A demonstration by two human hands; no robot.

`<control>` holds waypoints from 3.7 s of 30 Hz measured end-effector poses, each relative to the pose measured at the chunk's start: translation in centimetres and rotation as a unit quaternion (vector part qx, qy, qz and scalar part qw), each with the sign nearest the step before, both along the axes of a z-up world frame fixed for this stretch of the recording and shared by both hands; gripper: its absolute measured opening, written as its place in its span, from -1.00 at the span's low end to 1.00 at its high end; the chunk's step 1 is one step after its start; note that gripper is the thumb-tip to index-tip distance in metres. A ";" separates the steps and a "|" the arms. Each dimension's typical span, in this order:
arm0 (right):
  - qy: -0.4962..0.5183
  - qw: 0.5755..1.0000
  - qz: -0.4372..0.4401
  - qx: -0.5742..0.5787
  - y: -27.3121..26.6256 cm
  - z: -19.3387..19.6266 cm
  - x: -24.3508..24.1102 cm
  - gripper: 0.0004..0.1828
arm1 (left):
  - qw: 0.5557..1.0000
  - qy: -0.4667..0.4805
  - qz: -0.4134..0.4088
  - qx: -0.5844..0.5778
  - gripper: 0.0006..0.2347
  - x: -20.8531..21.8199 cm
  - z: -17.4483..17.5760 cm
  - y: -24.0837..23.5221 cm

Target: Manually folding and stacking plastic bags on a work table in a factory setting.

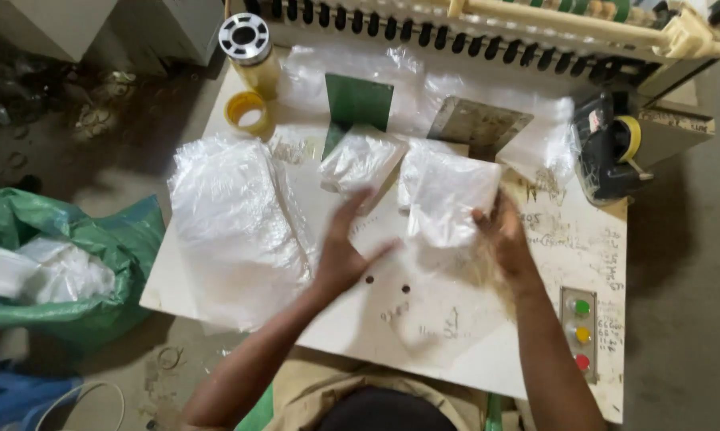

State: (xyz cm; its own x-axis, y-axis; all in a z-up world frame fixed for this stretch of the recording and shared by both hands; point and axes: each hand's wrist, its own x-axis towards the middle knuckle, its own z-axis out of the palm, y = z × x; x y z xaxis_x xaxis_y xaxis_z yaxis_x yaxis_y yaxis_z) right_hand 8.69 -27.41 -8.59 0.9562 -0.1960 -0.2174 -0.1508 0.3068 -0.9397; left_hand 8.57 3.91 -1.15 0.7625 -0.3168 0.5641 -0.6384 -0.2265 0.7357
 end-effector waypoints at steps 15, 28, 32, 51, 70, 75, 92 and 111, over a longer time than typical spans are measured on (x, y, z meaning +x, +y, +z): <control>0.134 0.876 -0.266 -0.379 -17.0 -8.7 22.1 -0.33 | 0.705 0.529 0.098 -0.463 -0.16 32.1 -3.4 3.4; 0.018 0.830 -0.256 -0.496 -20.2 -10.9 9.8 -0.33 | 0.849 0.175 0.480 -0.137 -0.54 30.2 -6.1 6.6; -0.159 0.632 -0.130 -0.747 -12.3 2.4 -3.3 -0.78 | 0.860 -0.067 0.505 0.028 -0.56 23.4 -1.8 9.7; 0.011 0.896 0.134 -0.424 9.0 -13.1 -9.8 -0.81 | 0.844 0.528 -0.092 -0.027 -0.92 0.3 -5.4 2.2; 0.269 0.957 0.039 0.100 8.6 1.9 -9.6 -0.45 | 0.704 0.673 0.002 -0.227 -0.34 -6.0 -11.8 -1.0; 0.129 0.989 0.065 0.043 6.3 2.3 -4.6 -0.49 | 0.831 0.535 -0.032 -0.147 -0.57 -1.3 -3.9 -1.7; -0.194 0.873 0.036 -0.446 9.7 -1.1 -15.8 0.46 | 0.847 0.524 -0.082 0.026 -0.60 -5.0 -11.2 3.8; 0.008 0.993 0.015 -0.114 12.9 -3.9 -15.5 -0.57 | 0.639 0.604 -0.007 -0.476 -0.57 -10.0 -12.4 -1.3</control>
